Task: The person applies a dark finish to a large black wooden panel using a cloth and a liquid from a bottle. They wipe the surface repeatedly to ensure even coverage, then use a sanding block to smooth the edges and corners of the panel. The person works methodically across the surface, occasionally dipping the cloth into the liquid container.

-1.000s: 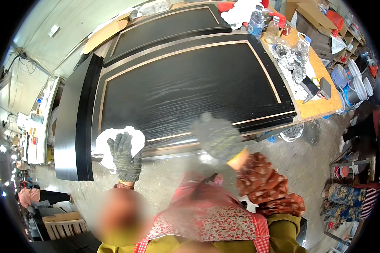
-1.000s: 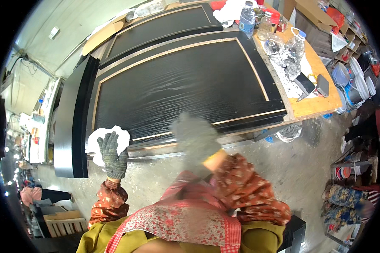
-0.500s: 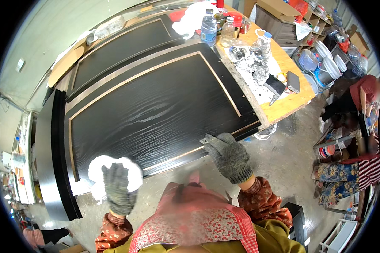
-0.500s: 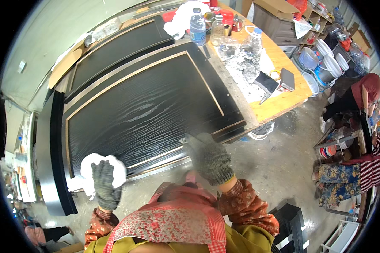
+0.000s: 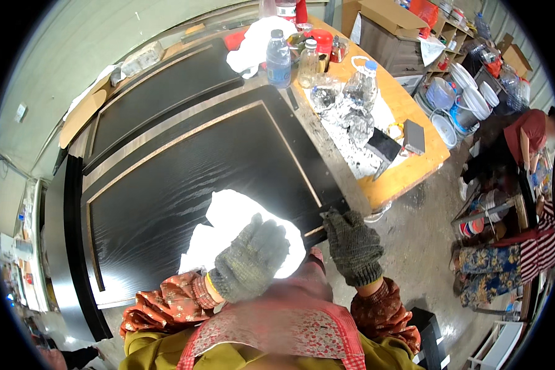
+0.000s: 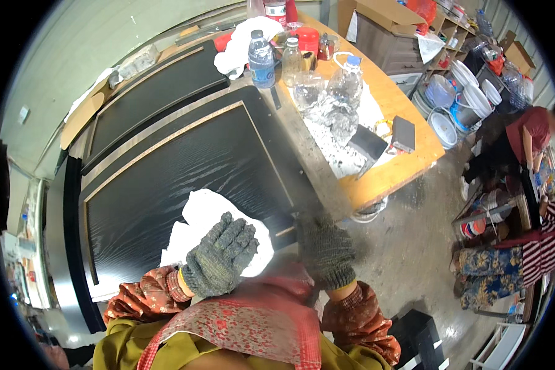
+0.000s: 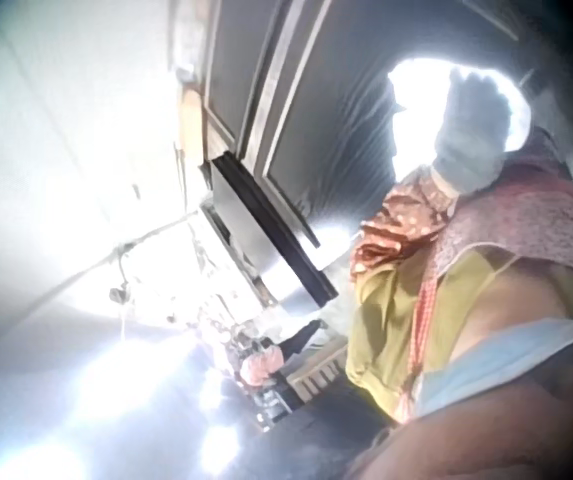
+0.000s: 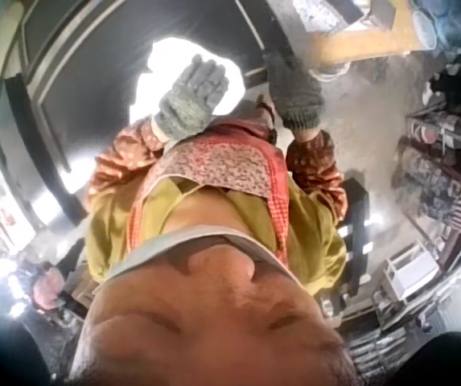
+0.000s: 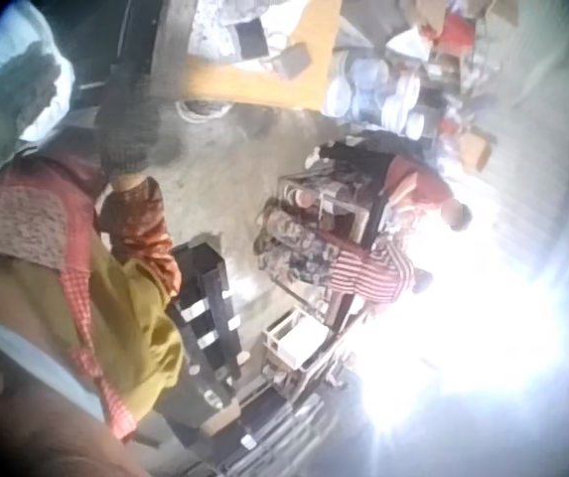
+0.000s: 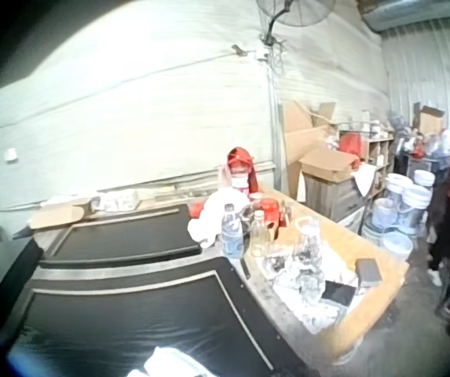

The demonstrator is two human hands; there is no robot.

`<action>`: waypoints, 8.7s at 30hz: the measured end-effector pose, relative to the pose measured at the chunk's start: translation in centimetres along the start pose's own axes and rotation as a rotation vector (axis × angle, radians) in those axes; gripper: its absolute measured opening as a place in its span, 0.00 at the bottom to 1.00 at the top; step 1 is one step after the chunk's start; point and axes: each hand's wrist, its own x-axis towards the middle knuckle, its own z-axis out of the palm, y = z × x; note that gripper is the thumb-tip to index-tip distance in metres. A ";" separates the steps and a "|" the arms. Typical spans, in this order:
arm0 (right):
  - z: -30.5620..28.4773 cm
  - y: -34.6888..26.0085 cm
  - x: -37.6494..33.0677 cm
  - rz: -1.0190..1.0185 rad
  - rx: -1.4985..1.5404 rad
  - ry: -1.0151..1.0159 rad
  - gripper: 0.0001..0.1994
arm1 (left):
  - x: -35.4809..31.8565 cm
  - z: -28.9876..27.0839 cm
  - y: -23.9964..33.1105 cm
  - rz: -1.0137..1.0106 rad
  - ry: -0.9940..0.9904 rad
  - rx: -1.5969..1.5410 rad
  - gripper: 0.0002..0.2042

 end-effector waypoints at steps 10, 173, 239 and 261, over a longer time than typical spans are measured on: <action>-2.4 9.0 3.6 -0.051 0.274 0.029 0.08 | 9.3 2.7 0.3 -0.392 0.255 -0.640 0.23; -5.9 -13.5 14.6 -1.314 0.208 -0.494 0.42 | -6.2 -4.4 6.9 -1.284 1.570 -0.777 0.22; 4.1 9.5 4.4 -0.343 0.030 0.279 0.31 | -8.3 4.9 7.4 -1.383 0.341 0.408 0.24; 0.1 15.5 5.2 -0.224 0.585 0.322 0.27 | 0.0 4.6 8.9 -1.182 0.284 0.183 0.40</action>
